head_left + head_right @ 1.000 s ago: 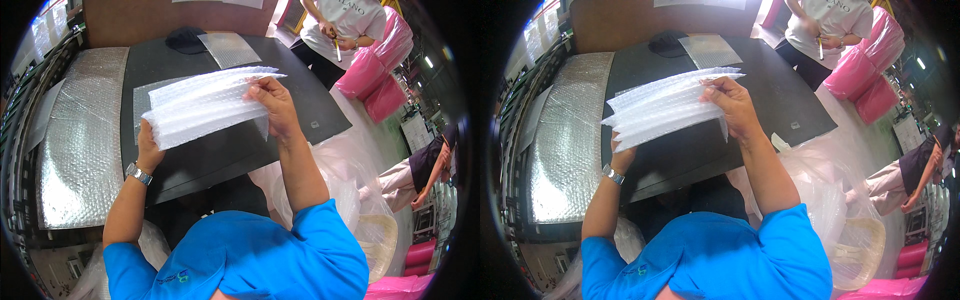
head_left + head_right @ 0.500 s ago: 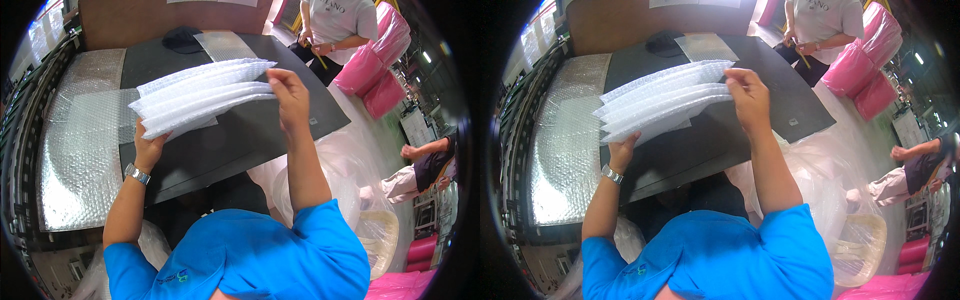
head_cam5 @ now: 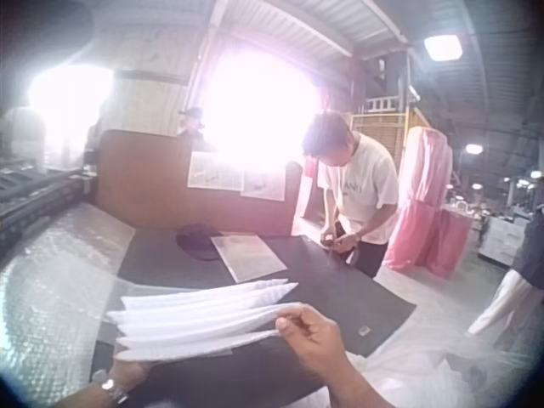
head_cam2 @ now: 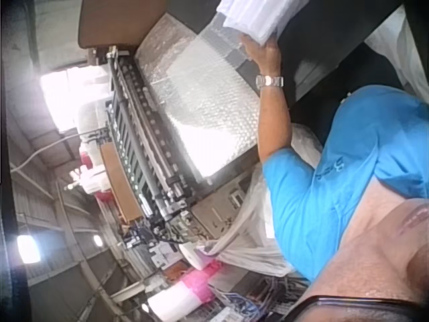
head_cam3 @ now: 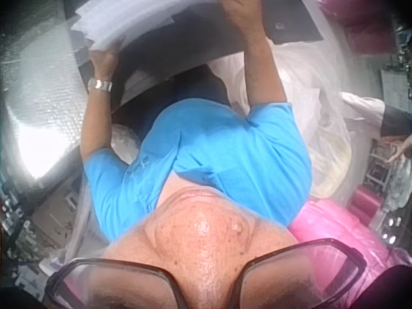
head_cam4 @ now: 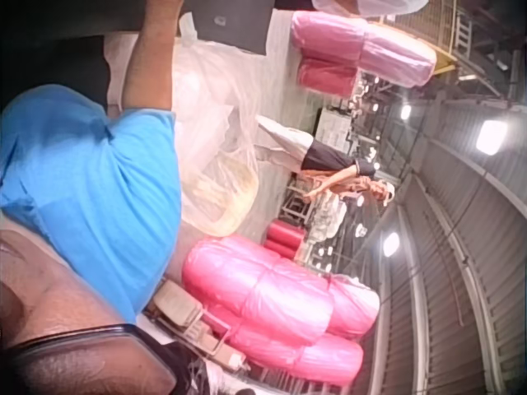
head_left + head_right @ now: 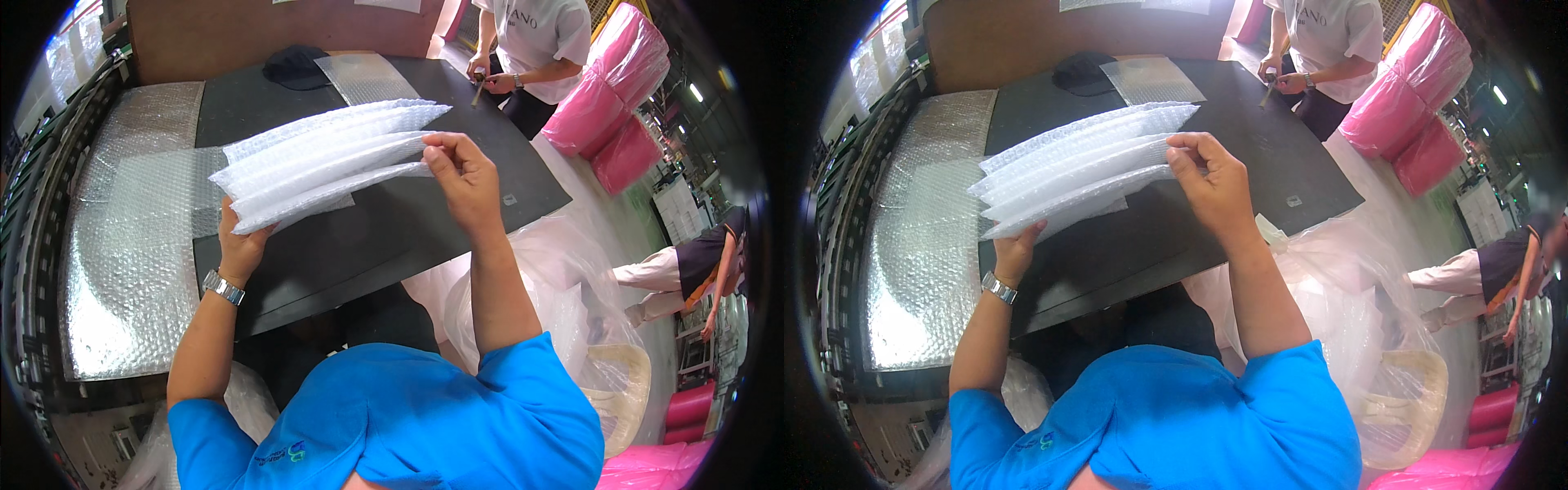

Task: The person repeatedly picks up bubble wrap sheets from a table, aligns them, and stacks them into a neat pile. The person continues this repetitive stacking process throughout the clip.

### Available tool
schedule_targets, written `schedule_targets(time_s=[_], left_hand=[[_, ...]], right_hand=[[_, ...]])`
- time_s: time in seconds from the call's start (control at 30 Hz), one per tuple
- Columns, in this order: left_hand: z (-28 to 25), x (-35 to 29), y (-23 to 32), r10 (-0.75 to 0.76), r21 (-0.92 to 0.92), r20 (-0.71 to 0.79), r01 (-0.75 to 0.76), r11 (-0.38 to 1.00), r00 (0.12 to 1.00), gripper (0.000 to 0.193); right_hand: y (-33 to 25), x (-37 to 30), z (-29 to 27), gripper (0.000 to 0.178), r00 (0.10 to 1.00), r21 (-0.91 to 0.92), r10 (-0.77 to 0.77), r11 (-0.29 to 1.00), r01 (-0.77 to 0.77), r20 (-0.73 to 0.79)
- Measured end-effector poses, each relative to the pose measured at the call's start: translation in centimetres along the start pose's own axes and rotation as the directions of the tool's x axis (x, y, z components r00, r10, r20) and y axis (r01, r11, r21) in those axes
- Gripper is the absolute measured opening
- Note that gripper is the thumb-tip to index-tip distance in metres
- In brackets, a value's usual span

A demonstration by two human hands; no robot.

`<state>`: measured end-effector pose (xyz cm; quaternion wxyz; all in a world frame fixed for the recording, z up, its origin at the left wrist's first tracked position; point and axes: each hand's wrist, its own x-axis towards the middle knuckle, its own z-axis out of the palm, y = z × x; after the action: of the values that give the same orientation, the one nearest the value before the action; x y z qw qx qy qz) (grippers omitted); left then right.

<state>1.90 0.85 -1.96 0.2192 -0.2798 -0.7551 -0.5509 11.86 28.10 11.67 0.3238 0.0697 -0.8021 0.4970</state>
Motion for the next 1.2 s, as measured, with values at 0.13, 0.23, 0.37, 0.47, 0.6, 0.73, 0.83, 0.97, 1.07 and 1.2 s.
schedule_targets(time_s=[0.13, 0.23, 0.37, 0.47, 0.6, 0.73, 0.83, 0.97, 1.07, 1.2], left_hand=[[0.2, -0.3, -0.6, -0.007, -0.009, 0.004, 0.007, 1.000, 1.000, 0.048], [0.3, -0.2, -0.3, 0.015, -0.005, -0.031, -0.015, 1.000, 0.999, 0.046], [0.1, 0.2, 0.4, 0.131, 0.090, -0.059, -0.126, 0.988, 0.990, 0.045], [0.1, 0.1, 0.6, 0.112, 0.036, -0.043, -0.110, 0.993, 0.993, 0.044], [0.4, -0.2, 0.2, 0.093, -0.026, 0.042, -0.092, 0.995, 0.995, 0.042], [0.2, -0.1, -0.1, 0.197, 0.074, 0.117, -0.207, 0.976, 0.973, 0.036], [0.1, -0.3, 0.2, 0.130, 0.072, 0.116, -0.139, 0.988, 0.985, 0.032], [0.2, -0.6, -0.5, 0.117, 0.077, 0.111, -0.126, 0.989, 0.987, 0.033], [0.2, -0.5, -0.1, 0.114, 0.076, 0.113, -0.123, 0.989, 0.987, 0.033], [0.3, -0.4, -0.4, 0.149, 0.093, 0.131, -0.162, 0.982, 0.980, 0.035]], right_hand=[[-0.3, 0.2, -0.1, 0.014, 0.991, -0.208, -0.134, 0.970, 0.129, -0.011], [0.4, 0.6, -0.3, 0.014, 0.917, -0.493, -0.398, 0.790, 0.364, 0.039], [-0.1, 0.4, -0.6, 0.020, 0.984, -0.242, -0.104, 0.961, 0.137, 0.141], [-0.1, 0.4, -0.7, 0.023, 0.889, 0.113, 0.342, 0.914, -0.391, 0.305], [1.9, 0.4, -0.1, 0.022, 0.926, 0.256, 0.240, 0.913, -0.317, 0.292], [1.3, 0.1, 0.8, 0.018, 0.951, 0.527, 0.179, 0.799, -0.290, 0.251], [0.5, 0.1, 1.5, 0.014, 0.954, 0.594, 0.178, 0.750, -0.290, 0.241], [0.2, 0.2, 1.9, 0.017, 0.951, 0.626, 0.203, 0.718, -0.305, 0.231], [0.3, 0.3, 1.9, 0.018, 0.946, 0.620, 0.220, 0.716, -0.322, 0.237], [0.6, 0.3, 1.9, 0.018, 0.943, 0.631, 0.212, 0.703, -0.329, 0.256]])
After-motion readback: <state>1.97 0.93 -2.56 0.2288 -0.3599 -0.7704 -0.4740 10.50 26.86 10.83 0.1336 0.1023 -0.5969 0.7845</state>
